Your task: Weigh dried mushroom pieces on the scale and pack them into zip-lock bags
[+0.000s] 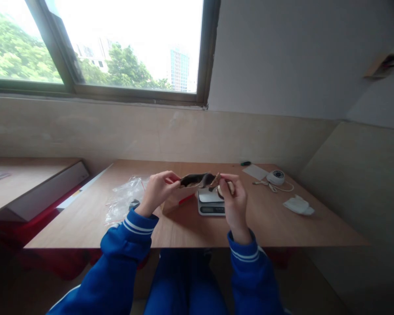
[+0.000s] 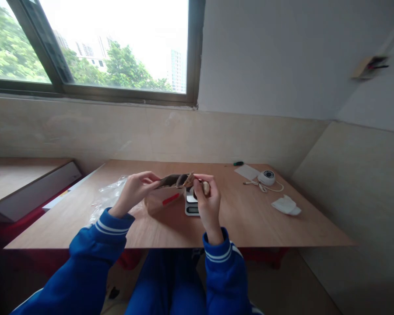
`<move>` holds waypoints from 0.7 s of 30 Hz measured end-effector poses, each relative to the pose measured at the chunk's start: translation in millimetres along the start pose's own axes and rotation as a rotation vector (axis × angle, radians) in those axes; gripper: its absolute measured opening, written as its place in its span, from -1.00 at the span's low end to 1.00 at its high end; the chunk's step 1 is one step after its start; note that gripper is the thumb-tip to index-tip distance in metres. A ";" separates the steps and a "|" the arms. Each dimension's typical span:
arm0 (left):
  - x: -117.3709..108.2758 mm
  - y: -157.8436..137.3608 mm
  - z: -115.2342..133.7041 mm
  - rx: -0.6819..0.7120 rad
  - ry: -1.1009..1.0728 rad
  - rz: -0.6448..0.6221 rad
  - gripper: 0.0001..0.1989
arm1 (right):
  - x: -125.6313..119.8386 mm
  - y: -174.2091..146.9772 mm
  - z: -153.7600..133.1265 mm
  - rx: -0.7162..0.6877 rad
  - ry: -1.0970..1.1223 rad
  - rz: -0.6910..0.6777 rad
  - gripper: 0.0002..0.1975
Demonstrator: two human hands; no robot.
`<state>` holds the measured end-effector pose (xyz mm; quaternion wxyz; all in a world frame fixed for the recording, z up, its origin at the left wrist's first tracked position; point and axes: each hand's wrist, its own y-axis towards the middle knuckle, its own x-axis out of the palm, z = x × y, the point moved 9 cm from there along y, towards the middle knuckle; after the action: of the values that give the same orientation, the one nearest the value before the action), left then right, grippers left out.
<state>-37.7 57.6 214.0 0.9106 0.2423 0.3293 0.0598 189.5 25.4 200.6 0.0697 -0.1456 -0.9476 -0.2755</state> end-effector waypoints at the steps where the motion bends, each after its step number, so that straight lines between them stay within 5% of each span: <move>1: -1.4 2.9 -0.9 -0.028 -0.044 -0.019 -0.81 | 10.1 10.8 -11.9 -0.055 -0.016 -0.052 -0.79; 5: -6.8 5.8 -11.6 -0.115 -0.214 -0.018 -0.78 | 54.7 38.9 -30.9 -0.188 -0.071 -0.294 -0.81; 12: -12.8 -2.2 -24.0 -0.172 -0.381 -0.030 -0.72 | 98.6 50.6 -17.0 -0.211 -0.140 -0.648 -0.79; 17: -8.7 -2.2 -30.9 -0.171 -0.381 -0.049 -0.65 | 107.1 49.4 -16.3 -0.255 -0.203 -0.713 -0.85; 21: -5.5 -18.6 -40.2 -0.171 -0.494 0.059 -0.56 | 113.3 44.7 -9.8 -0.248 -0.236 -0.786 -0.90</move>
<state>-68.1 56.0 181.4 0.9785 0.1812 0.0833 0.0530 96.7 83.0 255.4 -0.1675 0.1888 -0.8922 -0.3745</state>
